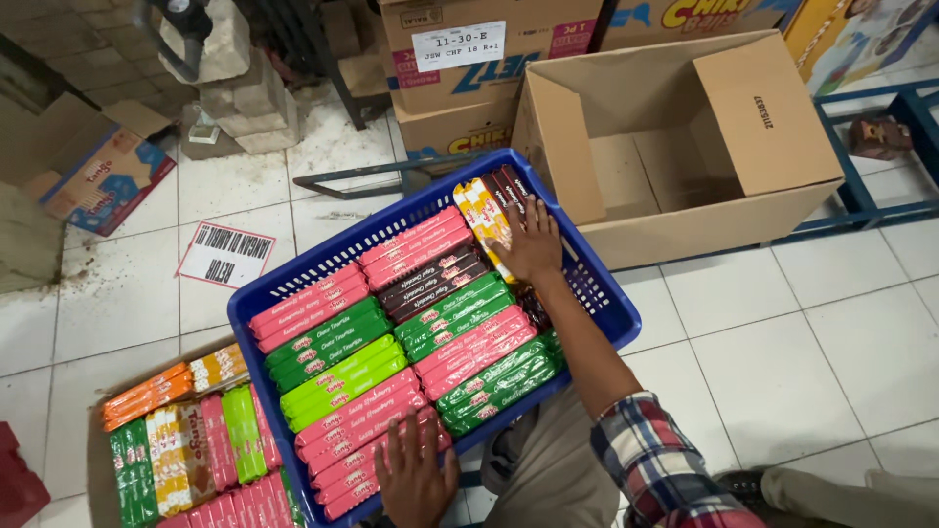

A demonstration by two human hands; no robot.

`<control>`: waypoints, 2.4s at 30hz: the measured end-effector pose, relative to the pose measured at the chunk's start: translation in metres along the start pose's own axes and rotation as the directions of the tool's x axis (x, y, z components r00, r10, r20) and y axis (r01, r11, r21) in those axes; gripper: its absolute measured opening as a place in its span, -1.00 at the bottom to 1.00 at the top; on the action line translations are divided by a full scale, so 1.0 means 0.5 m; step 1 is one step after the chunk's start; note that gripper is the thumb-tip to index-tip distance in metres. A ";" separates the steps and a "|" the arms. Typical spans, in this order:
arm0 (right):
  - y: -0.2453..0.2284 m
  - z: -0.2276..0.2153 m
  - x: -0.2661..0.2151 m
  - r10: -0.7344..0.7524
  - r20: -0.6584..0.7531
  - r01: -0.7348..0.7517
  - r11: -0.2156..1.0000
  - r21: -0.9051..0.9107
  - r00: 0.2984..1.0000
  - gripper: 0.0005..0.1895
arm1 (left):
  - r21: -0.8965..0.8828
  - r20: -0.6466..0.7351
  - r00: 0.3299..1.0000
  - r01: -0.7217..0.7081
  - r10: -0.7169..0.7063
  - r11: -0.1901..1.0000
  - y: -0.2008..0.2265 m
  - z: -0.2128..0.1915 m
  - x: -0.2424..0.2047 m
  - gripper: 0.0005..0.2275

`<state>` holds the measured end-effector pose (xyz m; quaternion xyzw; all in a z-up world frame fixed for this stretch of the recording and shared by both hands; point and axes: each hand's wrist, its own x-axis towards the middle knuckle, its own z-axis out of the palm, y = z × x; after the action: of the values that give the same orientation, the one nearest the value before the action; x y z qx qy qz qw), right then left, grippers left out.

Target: The person transfers packs of Tango candy from a cardboard box into a blue plastic basket. They arrange the packs by color and flavor, stacking them neatly in rows within the basket.

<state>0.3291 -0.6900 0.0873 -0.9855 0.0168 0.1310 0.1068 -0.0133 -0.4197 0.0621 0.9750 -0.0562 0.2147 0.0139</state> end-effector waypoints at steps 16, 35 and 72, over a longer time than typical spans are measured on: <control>-0.112 -0.004 -0.164 0.434 0.055 -0.377 0.706 0.600 0.899 -0.19 | 0.020 0.026 0.999 0.019 -0.020 1.000 0.005 -0.005 -0.003 -0.45; -0.464 0.221 -0.390 -0.646 -0.386 0.744 0.485 0.460 0.659 -0.62 | -0.675 -0.226 0.956 -0.017 -0.185 0.737 -0.049 -0.088 -0.031 -0.84; -0.807 0.397 -0.609 -0.758 -0.156 0.661 0.635 -0.400 0.633 -0.38 | 0.004 0.488 0.417 0.877 -0.766 0.480 -1.045 0.382 -0.194 -0.14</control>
<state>0.0096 -0.2514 0.0629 -0.9211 -0.3813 -0.0777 -0.0076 0.0395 0.0995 -0.1537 0.8841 0.4044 -0.0480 0.2291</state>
